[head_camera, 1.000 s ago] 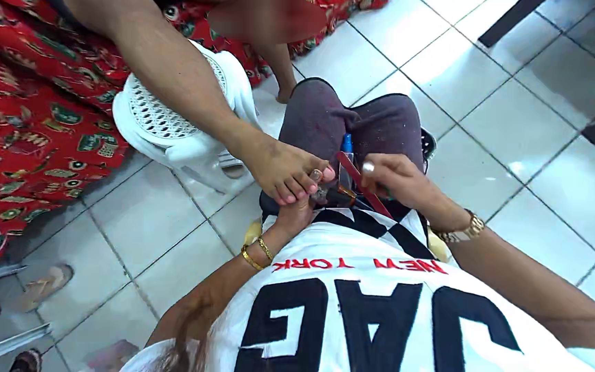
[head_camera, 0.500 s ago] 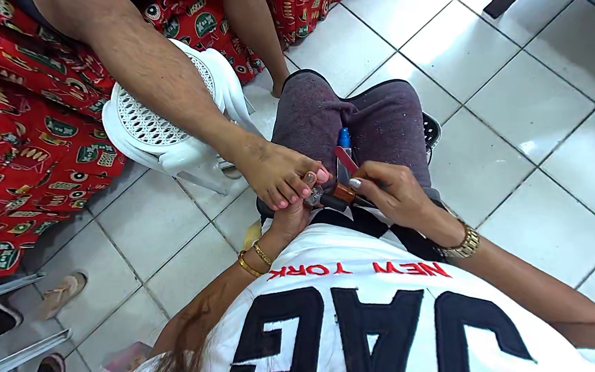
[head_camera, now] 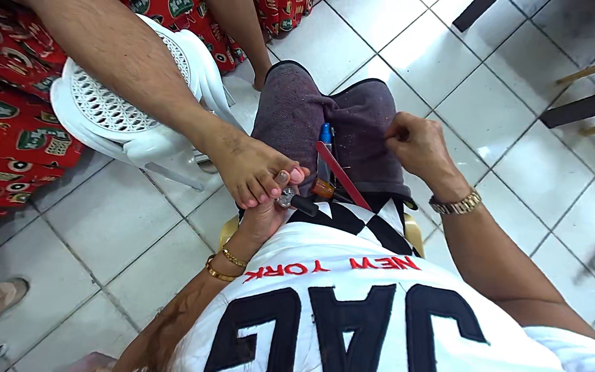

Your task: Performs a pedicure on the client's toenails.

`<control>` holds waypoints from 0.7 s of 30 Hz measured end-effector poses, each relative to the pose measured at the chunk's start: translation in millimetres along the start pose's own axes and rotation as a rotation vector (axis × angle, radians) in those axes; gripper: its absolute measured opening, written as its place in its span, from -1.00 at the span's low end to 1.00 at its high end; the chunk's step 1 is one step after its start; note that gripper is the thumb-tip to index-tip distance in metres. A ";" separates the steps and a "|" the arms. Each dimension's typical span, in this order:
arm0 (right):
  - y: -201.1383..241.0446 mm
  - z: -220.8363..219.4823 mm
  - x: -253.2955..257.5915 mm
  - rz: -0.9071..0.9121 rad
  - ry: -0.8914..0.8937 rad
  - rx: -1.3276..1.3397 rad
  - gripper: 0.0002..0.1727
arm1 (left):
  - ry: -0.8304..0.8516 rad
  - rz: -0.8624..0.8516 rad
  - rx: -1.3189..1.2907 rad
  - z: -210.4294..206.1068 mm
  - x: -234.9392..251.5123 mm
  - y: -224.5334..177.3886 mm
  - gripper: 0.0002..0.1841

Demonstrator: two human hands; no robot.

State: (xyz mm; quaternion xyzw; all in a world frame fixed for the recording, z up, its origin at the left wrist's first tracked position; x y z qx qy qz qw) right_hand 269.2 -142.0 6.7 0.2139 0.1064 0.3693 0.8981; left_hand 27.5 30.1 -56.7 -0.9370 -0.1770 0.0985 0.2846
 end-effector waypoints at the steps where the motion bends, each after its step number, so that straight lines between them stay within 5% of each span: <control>1: 2.5 16.0 -6.0 0.010 -0.030 0.011 -0.87 | 0.001 -0.001 -0.003 0.2 -2.0 -1.4 -0.75; 5: 17.6 57.3 -22.2 0.088 -0.099 0.023 -0.90 | 0.006 0.006 -0.040 0.3 -6.7 -2.9 -0.75; 12: 59.4 -20.2 -33.5 0.418 0.199 0.040 -0.67 | -0.010 -0.010 -0.021 -1.5 -9.1 -8.0 -0.76; 16: 33.0 -26.1 -61.2 0.456 0.308 -0.076 -0.81 | -0.033 -0.003 0.155 5.1 -21.5 -16.2 -0.75; 21: 11.1 -50.1 -81.4 0.503 0.069 -0.142 -0.79 | -0.038 0.098 0.254 19.8 -29.8 -20.1 -0.62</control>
Point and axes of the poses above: each hand's wrist, its own x-axis towards the middle knuckle, its own z-axis out of the back of the hand, y = z × x, the point moved 2 cm from there along x, towards the middle knuckle, and after that the axes turned 5 degrees about -x, right-handed, at the moved point
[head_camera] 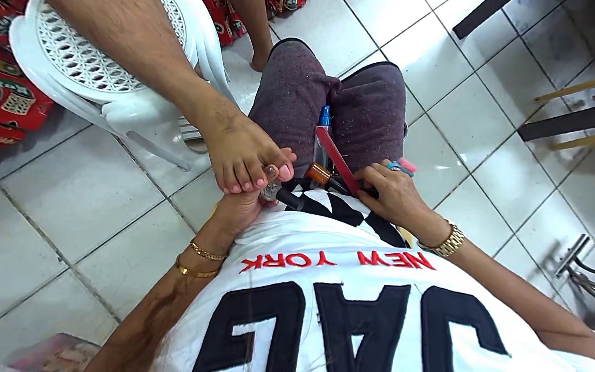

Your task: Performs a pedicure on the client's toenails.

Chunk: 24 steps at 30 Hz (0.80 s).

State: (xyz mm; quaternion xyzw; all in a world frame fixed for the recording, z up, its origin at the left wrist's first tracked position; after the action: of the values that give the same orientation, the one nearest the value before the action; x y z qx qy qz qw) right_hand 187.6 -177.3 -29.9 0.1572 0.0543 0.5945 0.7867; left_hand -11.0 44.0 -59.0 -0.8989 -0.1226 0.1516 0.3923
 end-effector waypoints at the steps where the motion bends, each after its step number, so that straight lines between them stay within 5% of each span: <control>1: 1.7 -0.8 -0.7 0.011 -0.014 -0.001 -0.79 | -0.006 0.033 0.021 1.2 -2.0 -0.4 -0.63; 7: 19.5 1.0 12.0 -0.001 -0.005 0.011 -0.65 | -0.158 0.239 0.156 8.3 -13.9 -10.8 -0.80; 12: 21.2 -9.1 31.2 -0.099 0.131 -0.163 -0.63 | -0.311 0.221 0.020 29.8 -24.8 -11.7 -0.79; 18: 16.5 -8.4 35.7 -0.119 0.214 -0.153 -0.67 | -0.213 0.332 -0.054 52.8 -30.9 -20.2 -0.71; 24: 14.1 12.1 31.3 -0.188 0.317 0.070 -0.80 | -0.252 0.416 0.498 56.9 -0.5 -24.6 -0.89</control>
State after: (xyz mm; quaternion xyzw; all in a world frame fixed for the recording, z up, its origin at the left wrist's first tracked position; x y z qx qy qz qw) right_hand 187.0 -146.3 -10.8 0.0830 0.2127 0.5334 0.8145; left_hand -34.9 98.1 -77.4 -0.7555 0.0565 0.3632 0.5423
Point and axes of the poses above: each hand's wrist, its own x-axis towards the middle knuckle, its own z-axis out of the back of the hand, y = z × x, the point moved 2 cm from there along x, towards the middle knuckle, and after that the axes turned 5 degrees about -x, right-handed, at the moved point
